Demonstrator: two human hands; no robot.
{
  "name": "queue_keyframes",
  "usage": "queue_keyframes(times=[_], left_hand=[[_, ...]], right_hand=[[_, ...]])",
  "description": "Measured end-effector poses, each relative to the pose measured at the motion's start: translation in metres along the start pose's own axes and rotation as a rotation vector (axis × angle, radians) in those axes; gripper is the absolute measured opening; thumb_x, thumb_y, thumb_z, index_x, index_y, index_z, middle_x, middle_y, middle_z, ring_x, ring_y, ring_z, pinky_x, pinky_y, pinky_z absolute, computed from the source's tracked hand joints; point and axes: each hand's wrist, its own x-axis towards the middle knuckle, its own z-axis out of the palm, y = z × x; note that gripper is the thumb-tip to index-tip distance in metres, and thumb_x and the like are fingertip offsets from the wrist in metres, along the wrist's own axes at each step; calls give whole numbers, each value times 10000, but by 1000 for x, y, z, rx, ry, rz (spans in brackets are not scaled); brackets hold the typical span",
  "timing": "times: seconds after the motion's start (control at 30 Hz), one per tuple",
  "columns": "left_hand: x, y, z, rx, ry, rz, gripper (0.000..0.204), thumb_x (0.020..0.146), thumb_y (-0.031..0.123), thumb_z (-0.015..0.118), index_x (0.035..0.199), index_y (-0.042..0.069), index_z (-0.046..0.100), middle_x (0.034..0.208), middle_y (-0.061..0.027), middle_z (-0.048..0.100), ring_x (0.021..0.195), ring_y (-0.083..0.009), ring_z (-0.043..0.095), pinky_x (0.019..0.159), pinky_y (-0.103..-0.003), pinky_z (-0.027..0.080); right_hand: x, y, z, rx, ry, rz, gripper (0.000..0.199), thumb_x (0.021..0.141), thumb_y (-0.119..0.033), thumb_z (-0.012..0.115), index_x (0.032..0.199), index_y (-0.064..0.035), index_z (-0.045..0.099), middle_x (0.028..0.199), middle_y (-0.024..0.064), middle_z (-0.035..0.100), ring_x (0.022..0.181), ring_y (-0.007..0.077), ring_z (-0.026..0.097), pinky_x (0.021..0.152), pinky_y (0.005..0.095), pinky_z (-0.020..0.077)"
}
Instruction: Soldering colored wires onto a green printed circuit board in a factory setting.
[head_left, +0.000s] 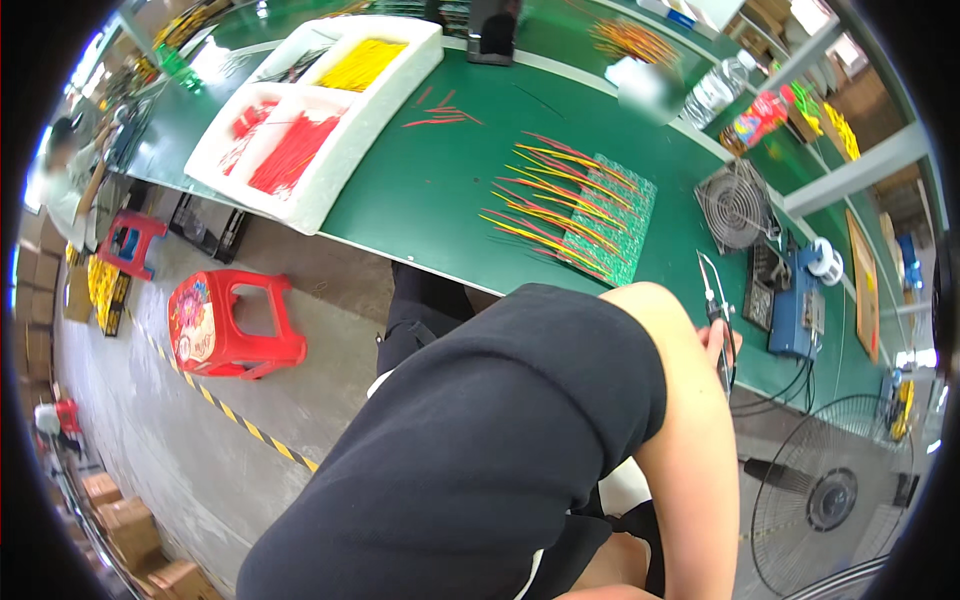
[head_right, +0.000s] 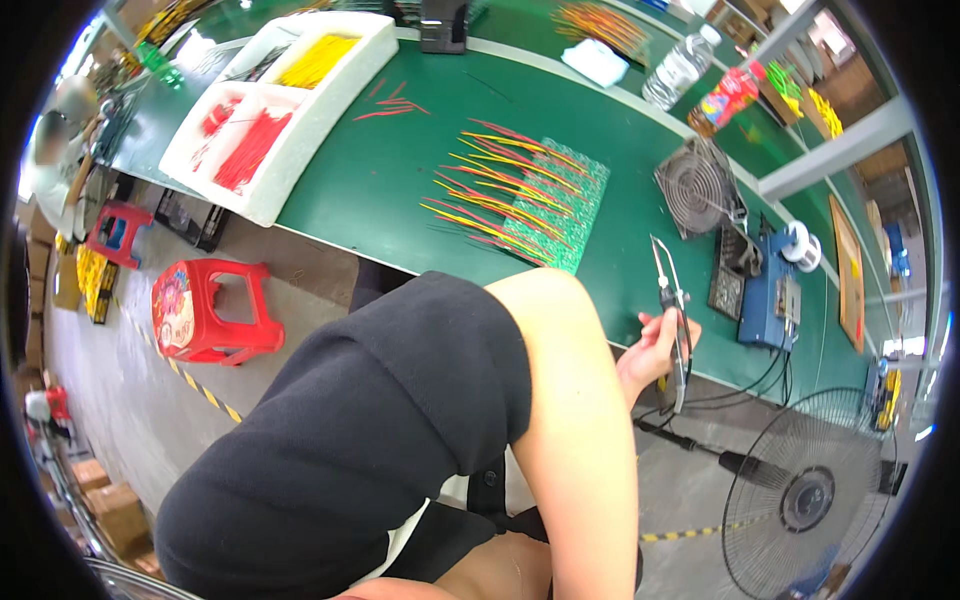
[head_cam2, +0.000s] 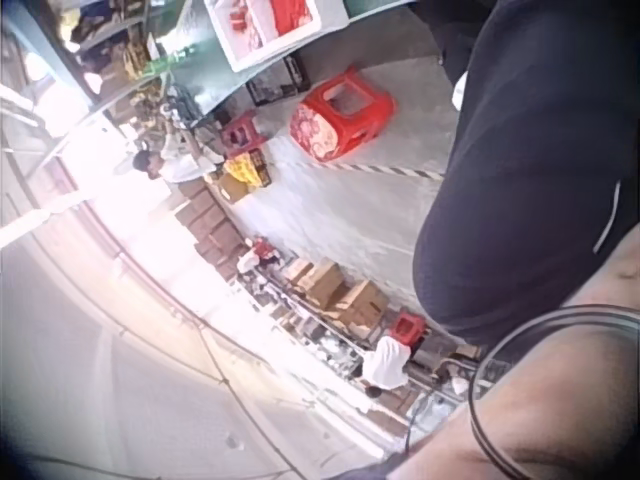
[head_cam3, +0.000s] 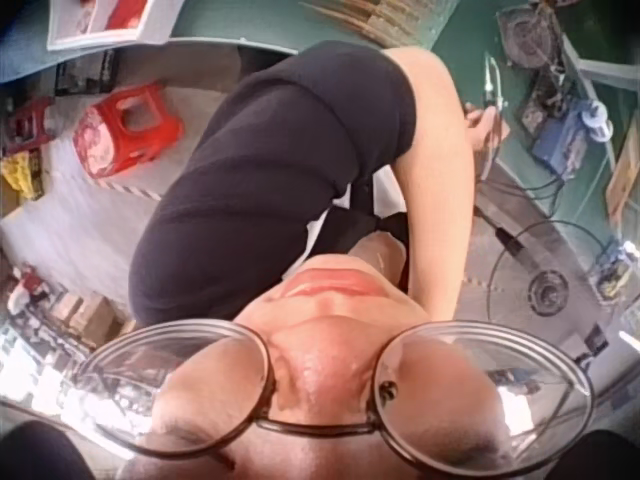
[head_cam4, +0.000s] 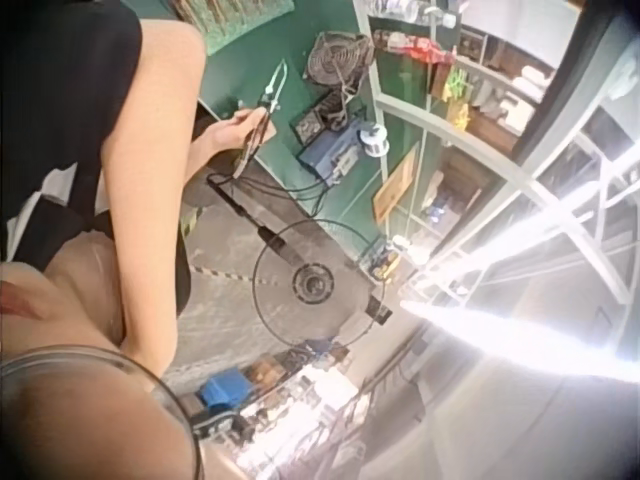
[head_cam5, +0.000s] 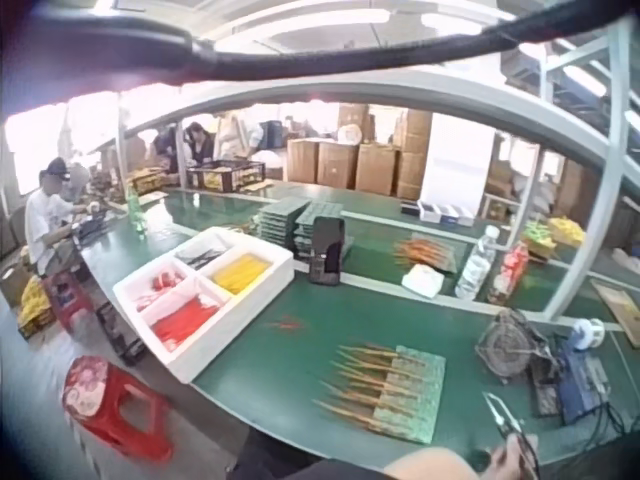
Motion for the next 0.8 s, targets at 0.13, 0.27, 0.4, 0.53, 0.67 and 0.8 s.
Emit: queue_keyframes(times=[0.13, 0.27, 0.4, 0.53, 0.67, 0.8], left_hand=[[-31, 59, -7, -104, -19, 4, 285, 859, 265, 608, 1038, 44, 596, 984, -181, 642, 857, -368, 601, 770, -449, 473], [-43, 78, -9, -167, -33, 11, 279, 858, 262, 608, 1033, 45, 598, 981, -179, 643, 855, -366, 601, 767, -448, 474], [-42, 76, -13, -232, -49, 6, 274, 857, 259, 609, 1028, 45, 599, 977, -178, 643, 854, -364, 601, 764, -446, 475], [-18, 22, 23, -255, -45, 17, 269, 857, 256, 609, 1023, 45, 600, 974, -177, 643, 852, -362, 601, 762, -444, 476], [-23, 39, 16, -264, -34, 36, 263, 856, 253, 609, 1018, 46, 602, 971, -175, 644, 850, -360, 601, 759, -442, 477], [-20, 25, 13, -214, 5, 29, 258, 855, 250, 609, 1013, 46, 603, 968, -174, 644, 848, -358, 601, 756, -440, 478]], right_hand=[[5, 9, -6, 154, -40, -39, 97, 857, -59, 560, 817, -49, 472, 534, 10, 432, 428, 62, 361, 506, 245, 476], [1, 9, -7, 151, -23, -30, 96, 856, -60, 559, 828, -45, 468, 542, 12, 428, 447, 63, 379, 511, 249, 486], [2, 3, -9, 162, 6, -11, 89, 866, -51, 550, 843, -42, 465, 561, 13, 433, 465, 59, 395, 521, 248, 495], [2, 8, -7, 129, -46, -15, 94, 866, -50, 555, 838, -41, 465, 567, 14, 437, 473, 59, 399, 533, 251, 503], [2, 3, -1, 123, -2, -25, 113, 872, -86, 567, 803, -50, 484, 519, 0, 416, 416, 42, 346, 546, 248, 502], [4, 15, -9, 137, -30, -12, 95, 857, -31, 561, 824, -42, 473, 561, 9, 432, 474, 61, 399, 528, 249, 500]])
